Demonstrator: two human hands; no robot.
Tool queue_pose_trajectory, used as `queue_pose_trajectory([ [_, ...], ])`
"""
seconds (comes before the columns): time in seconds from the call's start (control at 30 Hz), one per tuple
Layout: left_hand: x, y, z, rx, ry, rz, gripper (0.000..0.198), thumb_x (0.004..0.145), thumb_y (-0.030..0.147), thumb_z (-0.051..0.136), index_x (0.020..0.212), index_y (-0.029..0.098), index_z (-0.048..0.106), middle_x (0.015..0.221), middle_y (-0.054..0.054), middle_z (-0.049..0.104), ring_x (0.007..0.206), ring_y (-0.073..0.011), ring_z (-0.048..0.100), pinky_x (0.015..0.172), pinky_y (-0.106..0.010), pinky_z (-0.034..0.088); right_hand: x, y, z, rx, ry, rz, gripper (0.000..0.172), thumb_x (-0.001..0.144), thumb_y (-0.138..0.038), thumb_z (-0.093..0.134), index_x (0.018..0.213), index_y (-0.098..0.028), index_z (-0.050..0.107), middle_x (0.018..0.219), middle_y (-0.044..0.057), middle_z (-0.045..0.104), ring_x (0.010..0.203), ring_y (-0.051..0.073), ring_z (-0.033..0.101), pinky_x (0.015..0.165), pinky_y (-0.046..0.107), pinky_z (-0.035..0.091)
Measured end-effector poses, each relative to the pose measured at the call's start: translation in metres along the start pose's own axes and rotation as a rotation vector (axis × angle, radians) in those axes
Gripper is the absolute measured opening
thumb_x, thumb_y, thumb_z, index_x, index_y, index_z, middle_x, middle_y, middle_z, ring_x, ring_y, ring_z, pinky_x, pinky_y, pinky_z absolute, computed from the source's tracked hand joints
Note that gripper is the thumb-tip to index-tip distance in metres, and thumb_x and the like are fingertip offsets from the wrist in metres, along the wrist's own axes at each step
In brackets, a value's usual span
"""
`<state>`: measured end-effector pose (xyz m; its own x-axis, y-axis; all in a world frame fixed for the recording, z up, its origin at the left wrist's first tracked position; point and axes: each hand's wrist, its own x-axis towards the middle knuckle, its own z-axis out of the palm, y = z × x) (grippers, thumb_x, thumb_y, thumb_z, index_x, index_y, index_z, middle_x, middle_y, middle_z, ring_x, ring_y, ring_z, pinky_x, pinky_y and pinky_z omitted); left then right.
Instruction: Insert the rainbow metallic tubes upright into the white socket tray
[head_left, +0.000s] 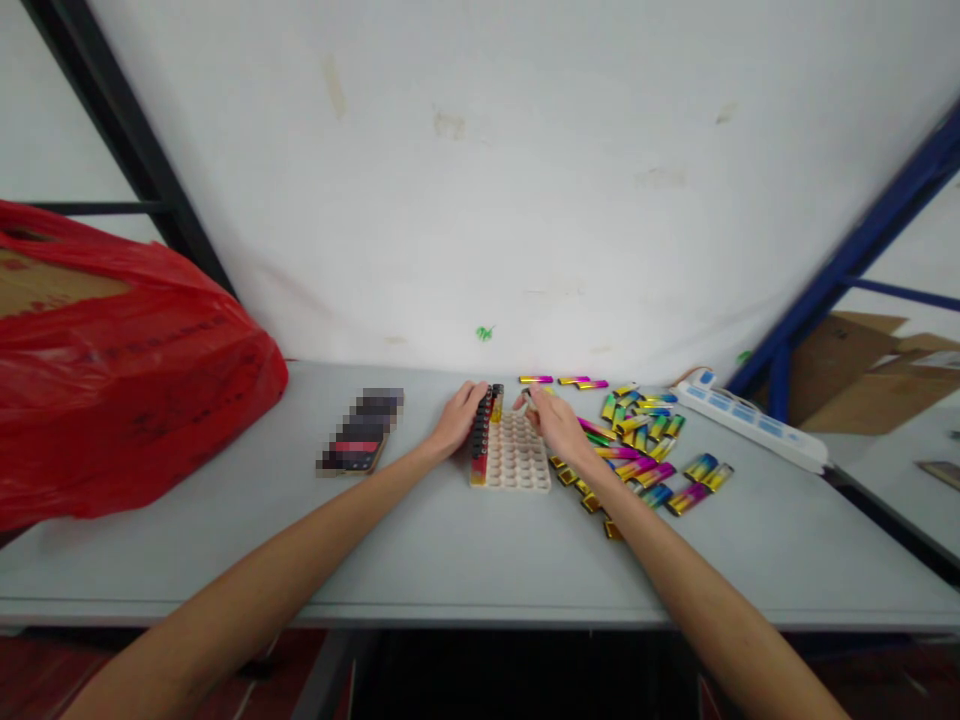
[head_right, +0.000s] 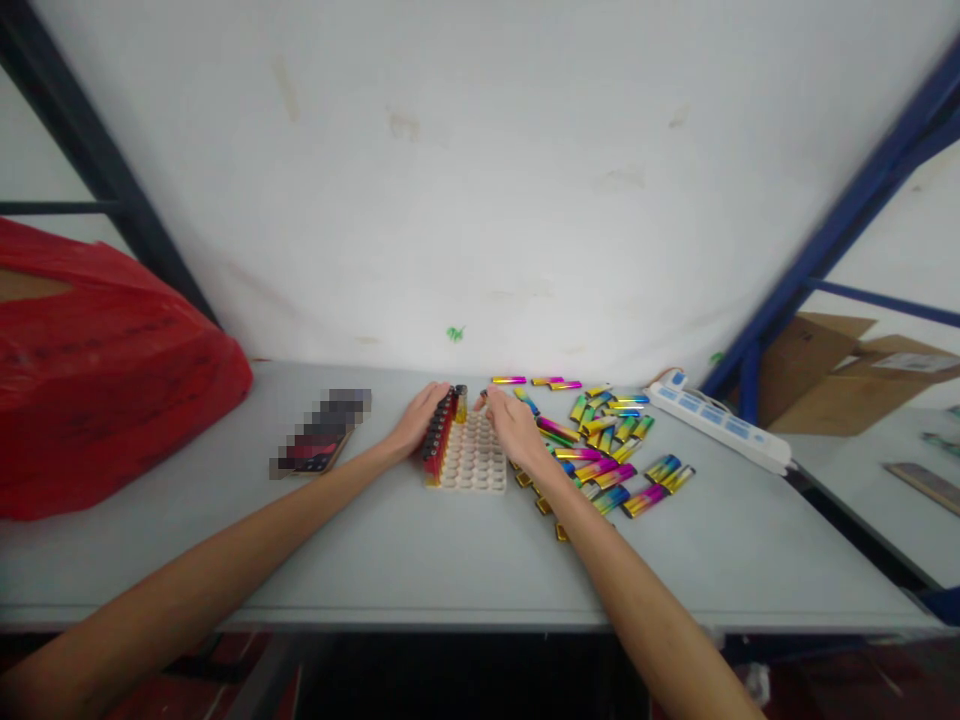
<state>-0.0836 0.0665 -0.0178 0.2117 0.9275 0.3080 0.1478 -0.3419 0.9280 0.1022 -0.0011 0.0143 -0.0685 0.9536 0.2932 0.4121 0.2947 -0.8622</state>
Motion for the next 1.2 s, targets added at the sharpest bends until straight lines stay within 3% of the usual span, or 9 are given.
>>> queue_pose_trajectory([
  [0.13, 0.001, 0.0, -0.001, -0.005, -0.004, 0.004, 0.038, 0.094, 0.058, 0.049, 0.078, 0.024, 0.052, 0.077, 0.003, 0.056, 0.08, -0.0185, 0.054, 0.08, -0.03, 0.044, 0.001, -0.005, -0.006, -0.211, -0.004, -0.228, 0.047, 0.104, -0.058, 0.037, 0.097, -0.02, 0.064, 0.077, 0.001, 0.063, 0.071, 0.017, 0.06, 0.071, 0.028, 0.045],
  [0.27, 0.001, 0.0, -0.001, -0.016, -0.008, -0.004, 0.038, 0.094, 0.057, 0.049, 0.077, 0.024, 0.051, 0.076, 0.003, 0.056, 0.08, -0.0183, 0.054, 0.081, -0.03, 0.044, 0.004, -0.009, -0.004, -0.366, 0.055, -0.35, 0.043, 0.099, -0.058, 0.052, 0.082, -0.02, 0.063, 0.079, 0.004, 0.07, 0.075, 0.018, 0.063, 0.074, 0.029, 0.045],
  [0.4, 0.002, -0.002, 0.0, -0.027, -0.01, -0.008, 0.039, 0.094, 0.058, 0.049, 0.077, 0.024, 0.05, 0.077, 0.002, 0.055, 0.079, -0.0183, 0.054, 0.08, -0.029, 0.045, 0.007, -0.006, 0.003, -0.423, 0.088, -0.267, 0.038, 0.101, -0.053, 0.054, 0.083, -0.02, 0.064, 0.064, 0.0, 0.067, 0.058, 0.017, 0.061, 0.063, 0.028, 0.041],
  [0.6, 0.001, 0.0, 0.0, -0.023, -0.009, -0.007, 0.039, 0.093, 0.06, 0.05, 0.078, 0.024, 0.051, 0.078, 0.002, 0.057, 0.082, -0.0191, 0.055, 0.084, -0.03, 0.045, 0.012, 0.001, 0.009, -0.49, 0.059, -0.214, 0.024, 0.103, -0.039, 0.055, 0.087, -0.021, 0.06, 0.072, 0.002, 0.074, 0.067, 0.018, 0.068, 0.066, 0.027, 0.042],
  [0.83, 0.0, 0.002, -0.001, -0.016, -0.012, -0.005, 0.039, 0.093, 0.06, 0.05, 0.078, 0.024, 0.05, 0.078, 0.002, 0.057, 0.082, -0.0188, 0.055, 0.084, -0.03, 0.045, 0.015, 0.004, 0.013, -0.482, -0.006, -0.267, 0.034, 0.103, -0.051, 0.053, 0.085, -0.022, 0.058, 0.073, 0.004, 0.072, 0.065, 0.019, 0.064, 0.064, 0.027, 0.04],
  [0.97, 0.001, 0.002, 0.0, -0.009, -0.007, -0.007, 0.042, 0.092, 0.063, 0.049, 0.077, 0.024, 0.05, 0.077, 0.002, 0.056, 0.081, -0.0189, 0.054, 0.081, -0.03, 0.045, 0.013, 0.0, 0.014, -0.602, -0.069, -0.295, 0.035, 0.1, -0.054, 0.058, 0.089, -0.022, 0.065, 0.082, 0.007, 0.073, 0.071, 0.018, 0.064, 0.066, 0.026, 0.04],
  [1.03, 0.001, 0.002, -0.001, -0.003, -0.008, -0.004, 0.042, 0.092, 0.063, 0.048, 0.077, 0.023, 0.051, 0.077, 0.002, 0.057, 0.082, -0.0191, 0.054, 0.081, -0.031, 0.044, 0.014, -0.001, 0.005, -0.669, -0.109, -0.279, 0.036, 0.101, -0.053, 0.056, 0.091, -0.021, 0.069, 0.08, 0.007, 0.074, 0.073, 0.019, 0.065, 0.068, 0.026, 0.042],
  [1.1, 0.0, 0.003, -0.001, 0.007, -0.006, -0.01, 0.042, 0.093, 0.062, 0.048, 0.078, 0.023, 0.052, 0.077, 0.001, 0.057, 0.082, -0.0193, 0.054, 0.082, -0.031, 0.043, 0.015, 0.002, -0.018, -0.695, -0.097, -0.259, 0.035, 0.103, -0.049, 0.053, 0.096, -0.021, 0.072, 0.078, 0.006, 0.074, 0.073, 0.02, 0.067, 0.071, 0.028, 0.043],
  [1.2, 0.0, 0.004, -0.001, 0.022, -0.004, -0.022, 0.042, 0.093, 0.063, 0.046, 0.077, 0.024, 0.051, 0.076, 0.001, 0.056, 0.081, -0.0196, 0.053, 0.081, -0.031, 0.043, 0.017, 0.02, -0.081, -0.784, 0.04, -0.2, 0.029, 0.104, -0.037, 0.051, 0.102, -0.019, 0.074, 0.089, 0.009, 0.078, 0.08, 0.022, 0.07, 0.077, 0.03, 0.047],
])
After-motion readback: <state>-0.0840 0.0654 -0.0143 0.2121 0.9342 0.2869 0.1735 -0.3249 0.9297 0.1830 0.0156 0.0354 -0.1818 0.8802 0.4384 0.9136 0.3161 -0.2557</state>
